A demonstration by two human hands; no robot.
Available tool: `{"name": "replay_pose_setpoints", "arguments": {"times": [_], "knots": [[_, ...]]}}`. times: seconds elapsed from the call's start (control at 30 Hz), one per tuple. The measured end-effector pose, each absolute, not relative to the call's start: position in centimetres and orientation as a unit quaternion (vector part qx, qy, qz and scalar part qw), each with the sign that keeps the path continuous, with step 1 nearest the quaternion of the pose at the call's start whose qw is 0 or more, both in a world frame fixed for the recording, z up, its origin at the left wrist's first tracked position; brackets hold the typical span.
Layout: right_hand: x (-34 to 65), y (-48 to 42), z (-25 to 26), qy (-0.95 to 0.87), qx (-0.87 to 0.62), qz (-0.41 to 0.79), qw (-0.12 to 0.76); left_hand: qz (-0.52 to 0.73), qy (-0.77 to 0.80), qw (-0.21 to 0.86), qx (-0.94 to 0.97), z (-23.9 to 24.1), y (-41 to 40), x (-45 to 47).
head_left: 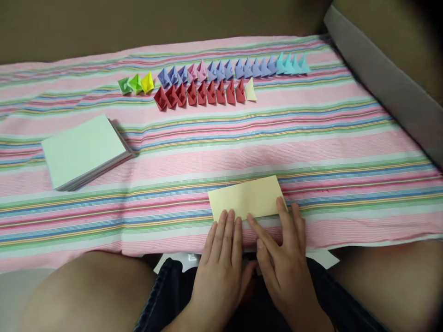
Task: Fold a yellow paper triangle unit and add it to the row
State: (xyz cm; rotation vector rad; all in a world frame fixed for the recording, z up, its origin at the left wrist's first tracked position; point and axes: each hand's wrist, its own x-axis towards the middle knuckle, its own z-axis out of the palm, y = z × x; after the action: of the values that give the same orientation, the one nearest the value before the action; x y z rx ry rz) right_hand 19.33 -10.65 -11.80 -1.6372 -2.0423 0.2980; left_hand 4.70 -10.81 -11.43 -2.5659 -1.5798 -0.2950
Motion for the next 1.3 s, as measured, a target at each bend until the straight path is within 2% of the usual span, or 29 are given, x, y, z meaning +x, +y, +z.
{"name": "replay_pose_setpoints", "arguments": {"times": [0.37,0.57,0.67,0.8,1.17,1.3], "knots": [[23.4,-9.9,-11.7,-0.7,-0.662,0.065,0.258,-0.1,-0.532,0.042,-0.84,-11.2,-10.7,4.9],[22.7,-10.3,-11.0,-0.715,-0.617,0.051,0.326,-0.096,-0.533,0.062,-0.838,-11.1,-10.5,5.1],[21.3,-10.5,-11.7,-0.801,-0.524,0.076,0.278,-0.093,-0.529,0.067,-0.841,-11.0,-10.5,5.2],[20.3,-10.4,-13.1,-0.814,-0.53,0.056,0.23,-0.092,-0.53,0.065,-0.84,-10.9,-10.6,5.0],[21.0,-8.9,-11.5,-0.822,-0.518,0.022,0.236,-0.079,-0.567,0.07,-0.817,-10.5,-12.3,0.6],[21.8,-6.6,-10.6,-0.858,-0.461,-0.024,0.224,-0.114,-0.562,-0.002,-0.819,-9.7,-11.8,-0.9]]}}
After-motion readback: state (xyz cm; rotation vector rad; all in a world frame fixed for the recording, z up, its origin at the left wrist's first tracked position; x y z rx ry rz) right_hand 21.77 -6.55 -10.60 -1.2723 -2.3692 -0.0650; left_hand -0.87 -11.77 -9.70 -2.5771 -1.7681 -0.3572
